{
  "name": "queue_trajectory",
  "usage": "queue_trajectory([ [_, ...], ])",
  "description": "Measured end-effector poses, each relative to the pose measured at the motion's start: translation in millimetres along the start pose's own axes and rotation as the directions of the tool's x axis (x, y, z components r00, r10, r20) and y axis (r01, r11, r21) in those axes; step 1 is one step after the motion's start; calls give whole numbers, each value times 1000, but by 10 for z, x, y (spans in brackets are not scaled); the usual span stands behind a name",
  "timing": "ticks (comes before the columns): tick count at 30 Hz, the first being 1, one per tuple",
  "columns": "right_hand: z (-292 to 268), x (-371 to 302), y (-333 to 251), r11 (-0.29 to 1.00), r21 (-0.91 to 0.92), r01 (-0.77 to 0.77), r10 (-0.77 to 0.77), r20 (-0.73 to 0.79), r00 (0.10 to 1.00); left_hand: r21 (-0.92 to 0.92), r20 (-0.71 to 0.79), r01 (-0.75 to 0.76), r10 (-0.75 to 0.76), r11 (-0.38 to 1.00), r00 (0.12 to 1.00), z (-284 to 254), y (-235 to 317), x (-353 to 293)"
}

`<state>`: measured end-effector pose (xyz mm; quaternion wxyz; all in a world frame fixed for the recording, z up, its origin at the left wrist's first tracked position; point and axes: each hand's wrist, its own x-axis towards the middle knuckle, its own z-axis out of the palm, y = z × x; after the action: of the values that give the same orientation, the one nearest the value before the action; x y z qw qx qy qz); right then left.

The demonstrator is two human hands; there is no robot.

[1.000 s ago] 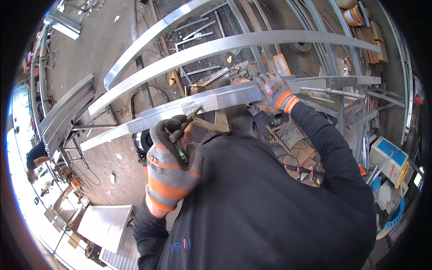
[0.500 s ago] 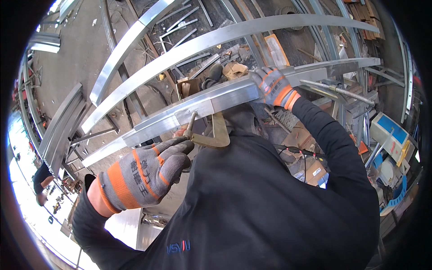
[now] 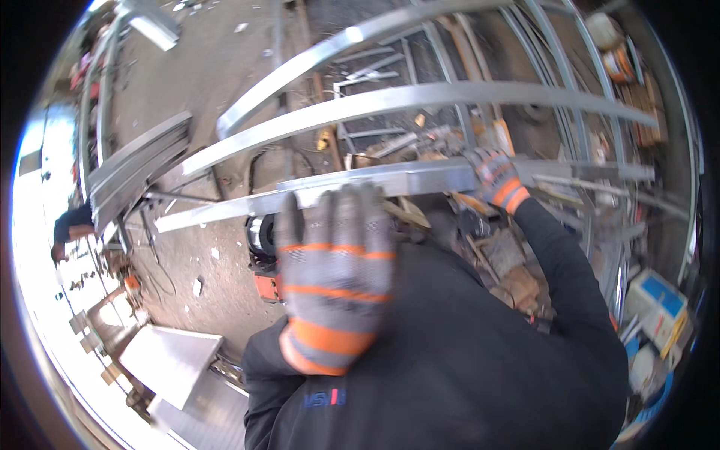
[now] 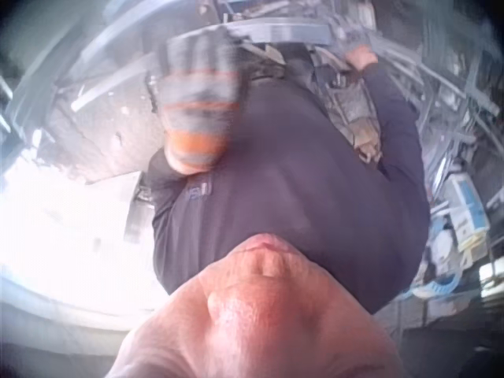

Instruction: The person aligns and tack welds curved metal frame sections using a welding torch and magnetic clamps. They repeatedly adjust the pieces, apply brief welds, and reposition the frame to continue joining the components in a workshop setting.

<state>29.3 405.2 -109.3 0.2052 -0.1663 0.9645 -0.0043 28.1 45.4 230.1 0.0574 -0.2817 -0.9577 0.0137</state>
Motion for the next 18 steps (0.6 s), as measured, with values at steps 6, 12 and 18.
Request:
queue_trajectory([
  [6,-7,-2,-61,998,-6,68,-69,-166,984,-86,153,-72,84,994,985,-150,-273,-293],
  [12,-16,-18,-64,995,-75,69,-79,-152,985,-856,-146,-72,-107,513,983,-259,-809,-523],
  [18,-45,-40,-55,994,-96,59,-67,-87,994,-865,-253,-144,-170,481,953,259,-480,-505],
])
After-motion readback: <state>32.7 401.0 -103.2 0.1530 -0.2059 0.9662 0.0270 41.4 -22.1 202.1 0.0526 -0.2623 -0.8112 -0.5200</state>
